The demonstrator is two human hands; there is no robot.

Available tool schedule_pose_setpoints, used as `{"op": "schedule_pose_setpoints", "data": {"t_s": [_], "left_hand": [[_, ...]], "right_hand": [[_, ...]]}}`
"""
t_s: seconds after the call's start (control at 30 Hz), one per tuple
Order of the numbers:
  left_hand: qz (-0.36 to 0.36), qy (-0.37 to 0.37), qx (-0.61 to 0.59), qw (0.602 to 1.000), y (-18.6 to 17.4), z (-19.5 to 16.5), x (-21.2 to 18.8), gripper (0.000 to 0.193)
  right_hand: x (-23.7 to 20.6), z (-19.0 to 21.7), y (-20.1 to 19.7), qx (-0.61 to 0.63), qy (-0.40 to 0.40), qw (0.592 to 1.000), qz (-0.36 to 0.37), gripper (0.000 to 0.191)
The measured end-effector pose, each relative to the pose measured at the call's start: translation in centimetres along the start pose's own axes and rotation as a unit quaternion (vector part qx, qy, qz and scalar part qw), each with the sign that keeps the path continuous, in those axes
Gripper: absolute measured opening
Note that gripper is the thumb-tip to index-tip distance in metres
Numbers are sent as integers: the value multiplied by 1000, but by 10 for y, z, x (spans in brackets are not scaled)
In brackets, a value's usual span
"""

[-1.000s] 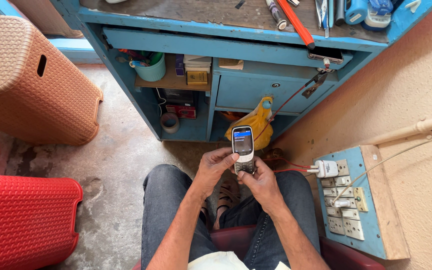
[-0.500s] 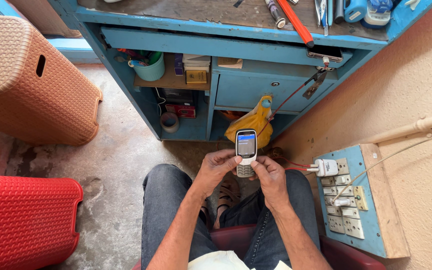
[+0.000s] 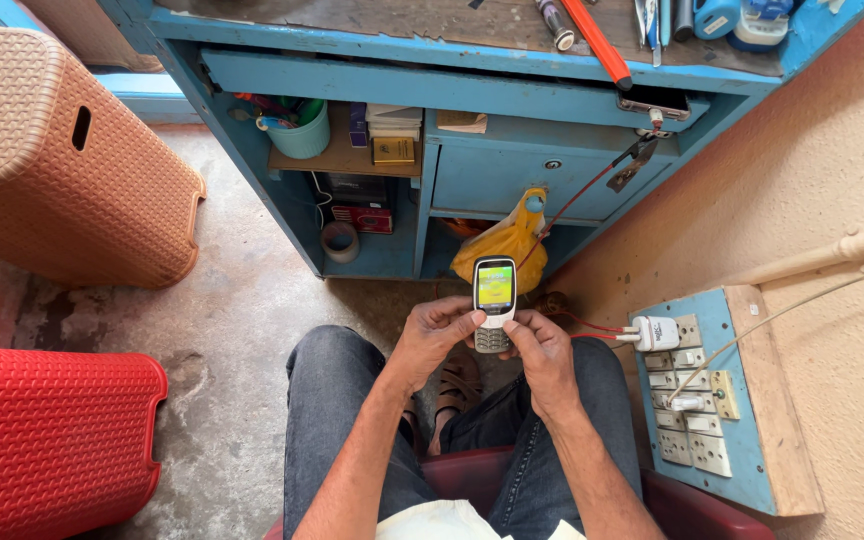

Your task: The person sits at a repair bench with a small feature phone, pries open its back cover with a spudger-like tool, removes and reinserts the battery, and uses a screwdriver on the phone's internal parts. They then reassemble the phone, press its keypad, and power it on, with the screen lighting up.

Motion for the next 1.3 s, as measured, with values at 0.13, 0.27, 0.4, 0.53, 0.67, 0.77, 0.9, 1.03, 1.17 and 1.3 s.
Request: {"op": "schedule_pose_setpoints", "data": {"t_s": [0.13, 0.27, 0.4, 0.53, 0.67, 0.77, 0.9, 1.03, 1.17, 1.3], "left_hand": [[1, 2, -8, 1000, 1, -1, -2, 32], [5, 14, -6, 1000, 0, 0, -2, 28], [0, 23, -12, 1000, 1, 1, 0, 30], [-1, 32, -15, 999, 4, -2, -2, 31], [-4, 28, -14, 1000, 5, -5, -6, 31], [-7, 28, -18, 999, 5, -6, -7, 32], [-9, 33, -18, 999, 6, -8, -8, 32], [-20, 20, 2, 1000, 5, -8, -9, 32], [-20, 17, 0, 1000, 5, -8, -10, 32], [-18, 18, 2, 1000, 5, -8, -11, 32]], "right_hand": [[0, -2, 0, -9, 0, 1000, -7, 20], [-1, -1, 2, -7, -18, 1000, 3, 20], [-3, -3, 1, -18, -1, 1000, -2, 20], [-5, -2, 3, -20, -9, 1000, 7, 20], [-7, -2, 2, -23, -9, 1000, 9, 20], [-8, -3, 2, -28, -6, 1000, 5, 20], [-9, -3, 2, -33, -8, 999, 4, 21], [-9, -3, 2, -33, -4, 999, 5, 21], [-10, -4, 2, -27, -2, 1000, 8, 21], [-10, -6, 1, -28, 2, 1000, 6, 22]]}}
Point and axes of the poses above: each hand's wrist, its own x-axis towards the middle knuckle, its own y-axis out of the palm, z = x × y, the point moved 7 cm from there along x, towards the middle knuckle, and after that the axes turned 1 degree about -x, right-handed, at the moved point
